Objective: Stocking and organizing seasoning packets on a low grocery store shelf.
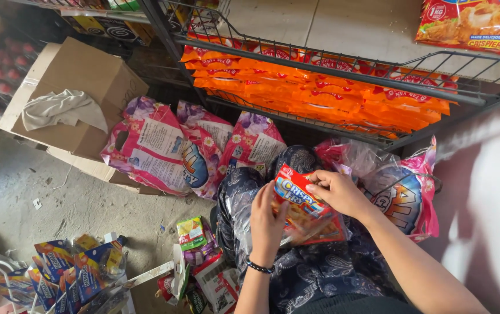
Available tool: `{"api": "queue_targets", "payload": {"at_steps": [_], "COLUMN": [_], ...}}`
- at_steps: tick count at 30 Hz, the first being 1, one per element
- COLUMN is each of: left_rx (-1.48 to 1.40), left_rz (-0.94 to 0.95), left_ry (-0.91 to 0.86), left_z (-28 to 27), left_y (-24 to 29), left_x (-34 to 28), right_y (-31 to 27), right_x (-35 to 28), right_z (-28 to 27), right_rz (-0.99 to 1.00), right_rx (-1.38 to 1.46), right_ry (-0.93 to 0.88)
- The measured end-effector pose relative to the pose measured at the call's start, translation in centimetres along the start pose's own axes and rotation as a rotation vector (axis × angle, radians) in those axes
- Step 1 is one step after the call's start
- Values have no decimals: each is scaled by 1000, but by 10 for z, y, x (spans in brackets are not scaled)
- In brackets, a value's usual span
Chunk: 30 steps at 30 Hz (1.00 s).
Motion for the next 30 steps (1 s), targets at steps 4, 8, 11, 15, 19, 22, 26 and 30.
{"api": "queue_targets", "payload": {"at_steps": [4,8,11,15,19,22,26,30], "left_rx": [79,-130,-231,-542,-893,-981,-1052,-1124], "left_rz": [180,54,-176,-246,-125,-228,-384,-530], "left_ry": [-69,-107,-132,-130,-13,18,-21,-106], "left_z": [5,-6,-7,-22,-34,-32,-19,-7], "left_y": [16,6,-60,-42,-15,-9,-4,-22], "left_x": [-1,18,13,13,17,14,11,6], "right_y": [8,-10,-20,-12,12,0,-5,-3], "right_x": [9,1,-2,3,9,4,1,4], "right_z": [8,-12,-29,-38,-24,-13,-6,-6], "right_rz": [-66,-264,-323,-245,-96,-185,-55,-163], "right_rx": [314,237,105,-34,276,507,586,592], "right_ry": [-26,-20,75,124,-29,-135,-180,-148]}}
Point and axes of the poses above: each hand's wrist, its own x-axis towards the middle knuckle, its own z-axis out of the palm, y = z × x, the point moved 3 cm from there along x, towards the middle knuckle, and after that the axes turned 15 degrees about -x, right-handed, at the moved point
